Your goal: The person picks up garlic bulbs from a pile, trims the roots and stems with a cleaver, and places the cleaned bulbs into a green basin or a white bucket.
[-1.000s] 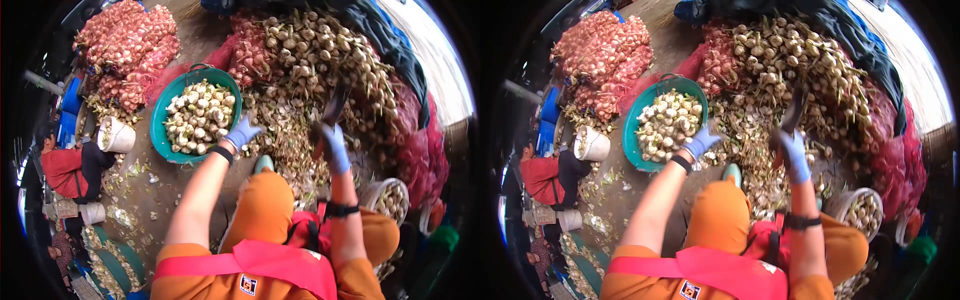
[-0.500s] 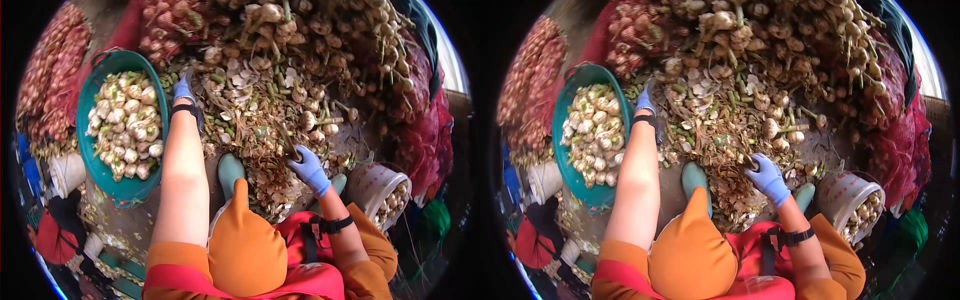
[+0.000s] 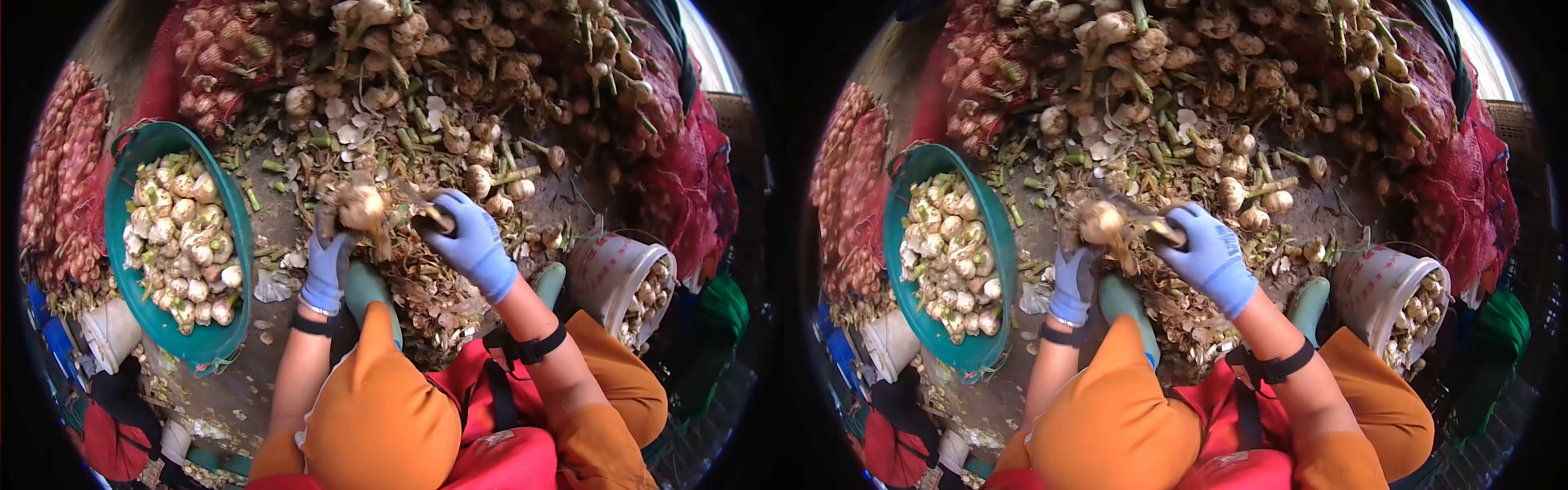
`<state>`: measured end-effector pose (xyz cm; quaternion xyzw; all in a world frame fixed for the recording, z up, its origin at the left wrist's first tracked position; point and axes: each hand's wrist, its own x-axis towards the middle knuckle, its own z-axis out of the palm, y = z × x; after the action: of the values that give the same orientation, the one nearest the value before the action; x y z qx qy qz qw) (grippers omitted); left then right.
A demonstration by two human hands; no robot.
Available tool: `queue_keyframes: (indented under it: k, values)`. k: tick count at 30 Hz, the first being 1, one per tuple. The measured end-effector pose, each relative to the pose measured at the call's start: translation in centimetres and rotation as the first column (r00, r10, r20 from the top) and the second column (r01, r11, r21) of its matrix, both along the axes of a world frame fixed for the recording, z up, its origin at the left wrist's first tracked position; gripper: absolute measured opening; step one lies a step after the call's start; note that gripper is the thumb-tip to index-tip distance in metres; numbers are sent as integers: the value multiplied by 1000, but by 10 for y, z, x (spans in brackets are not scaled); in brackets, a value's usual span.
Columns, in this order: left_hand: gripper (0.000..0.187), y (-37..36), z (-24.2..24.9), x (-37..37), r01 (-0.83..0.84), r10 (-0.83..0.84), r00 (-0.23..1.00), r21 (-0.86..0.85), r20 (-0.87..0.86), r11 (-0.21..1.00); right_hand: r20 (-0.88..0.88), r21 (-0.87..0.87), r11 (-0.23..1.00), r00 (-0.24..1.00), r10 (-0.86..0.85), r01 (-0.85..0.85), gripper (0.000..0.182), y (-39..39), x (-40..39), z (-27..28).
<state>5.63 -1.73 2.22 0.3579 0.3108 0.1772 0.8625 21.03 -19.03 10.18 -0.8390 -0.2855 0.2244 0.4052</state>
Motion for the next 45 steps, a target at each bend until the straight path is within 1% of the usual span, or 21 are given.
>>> queue_keyframes:
  k: [3,4,7,9,10,15,18,19,22,23,24,29,31,33,35,36,38,40,42,43,45]
  values:
    - [70,-5,28,-4,372,-343,924,186,-168,910,203,-213,955,946,251,-207,31,3,-3,3]
    - [67,-3,35,-5,670,-578,742,370,-339,644,245,-272,929,915,320,-252,31,3,-5,1]
    - [67,-2,10,-13,515,-391,773,854,-500,-74,258,-271,900,875,409,-340,32,5,-9,12]
    - [73,-9,26,-5,598,-579,801,276,-154,753,213,-277,867,853,476,-414,30,7,-14,17]
    - [76,-12,35,-1,418,-429,901,-139,-65,898,209,-278,867,855,474,-413,30,7,-13,19]
    - [55,-13,49,-8,531,-304,836,816,-458,231,197,-239,884,871,450,-402,29,10,-8,16]
    - [45,-15,57,-6,607,-320,789,745,-524,276,119,-224,891,896,427,-395,29,8,-4,3]
    - [44,-21,57,-7,509,-371,861,603,-348,614,129,-234,898,904,408,-372,26,7,-5,0]
    - [55,-15,56,-6,625,-433,771,685,-467,374,142,-288,917,935,326,-276,21,5,-7,-30]
    - [62,-20,66,-6,551,-505,822,589,-263,591,138,-323,923,955,263,-208,20,4,-2,-40]
    - [69,-18,81,-9,571,-555,799,576,-229,584,-386,-479,860,922,-25,-177,16,-1,29,-40]
    - [80,-20,70,14,512,-459,852,222,-250,830,-758,-97,987,633,-157,129,31,-13,8,-32]
    - [87,-16,42,19,501,-328,846,837,-420,220,-863,130,929,500,-66,348,26,2,-7,-50]
    - [89,-19,47,13,526,-286,832,839,-475,140,-882,91,920,459,-103,381,23,-1,-6,-41]
    - [89,-24,57,8,569,-546,818,393,-182,722,-829,-7,980,546,-117,198,22,1,-1,9]
    - [82,-31,43,-7,338,-331,941,-204,70,919,-451,191,976,893,-7,104,23,4,-13,-2]
    - [67,-15,24,-18,533,-453,846,425,-281,732,91,-17,964,959,268,-267,25,-2,-1,10]
    - [50,-9,49,-7,401,-277,846,202,-457,893,-157,-475,810,939,306,-344,27,-19,31,-20]
    - [51,37,52,-12,400,-146,899,636,-413,660,-138,-670,684,954,267,-288,27,-48,54,-26]
    - [57,55,86,-4,215,-218,975,-71,-43,974,23,-584,798,980,199,-149,28,-68,59,-41]
    - [49,82,88,-5,369,-111,794,-328,598,870,75,-561,828,996,53,-2,32,-72,62,-33]
